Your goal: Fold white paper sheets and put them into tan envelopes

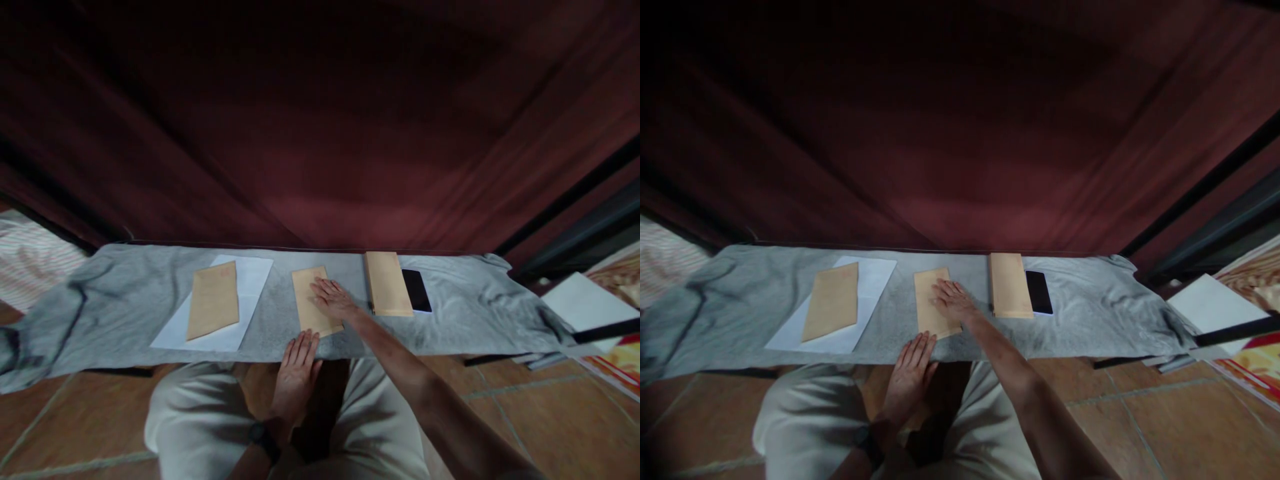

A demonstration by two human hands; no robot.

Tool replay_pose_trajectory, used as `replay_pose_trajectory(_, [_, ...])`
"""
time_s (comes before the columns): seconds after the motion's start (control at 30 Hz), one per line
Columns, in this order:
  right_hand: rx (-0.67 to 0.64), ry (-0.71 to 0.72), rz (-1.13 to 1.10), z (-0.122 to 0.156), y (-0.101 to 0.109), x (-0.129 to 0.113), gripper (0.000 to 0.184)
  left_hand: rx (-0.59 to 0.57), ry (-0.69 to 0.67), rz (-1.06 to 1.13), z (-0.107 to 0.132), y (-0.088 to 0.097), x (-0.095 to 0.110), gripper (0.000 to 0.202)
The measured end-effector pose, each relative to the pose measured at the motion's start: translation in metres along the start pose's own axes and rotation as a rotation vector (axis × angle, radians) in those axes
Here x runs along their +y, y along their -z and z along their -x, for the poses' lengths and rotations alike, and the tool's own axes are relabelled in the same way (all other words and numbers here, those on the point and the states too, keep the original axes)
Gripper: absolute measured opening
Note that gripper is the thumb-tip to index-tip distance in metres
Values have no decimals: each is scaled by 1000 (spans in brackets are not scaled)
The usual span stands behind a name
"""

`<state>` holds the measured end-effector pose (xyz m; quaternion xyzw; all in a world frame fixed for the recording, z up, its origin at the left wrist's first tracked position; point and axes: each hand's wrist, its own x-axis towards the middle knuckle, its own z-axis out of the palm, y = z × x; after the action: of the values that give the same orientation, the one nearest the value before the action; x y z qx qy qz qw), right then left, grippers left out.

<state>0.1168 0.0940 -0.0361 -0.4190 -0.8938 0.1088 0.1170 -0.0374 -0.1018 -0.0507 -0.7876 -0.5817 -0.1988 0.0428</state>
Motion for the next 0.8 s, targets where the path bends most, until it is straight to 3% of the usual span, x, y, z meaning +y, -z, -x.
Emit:
replay_pose_trajectory(0.2, [-15, -69, -2, -43, 6, 19, 51, -29, 14, -52, -4, 1, 3, 58])
replay_pose_trajectory(0.4, [12, 47, -20, -63, 3, 24, 52, 9, 17, -104, 0, -5, 5, 61])
replay_pose_trajectory(0.6, [-110, 234, 1, -55, 1, 19, 53, 10, 2, -151, 1, -8, 5, 63])
replay_pose_trajectory(0.8, [-273, 408, -55, -23, 3, 5, 53, 31, -9, -174, 2, -10, 5, 64])
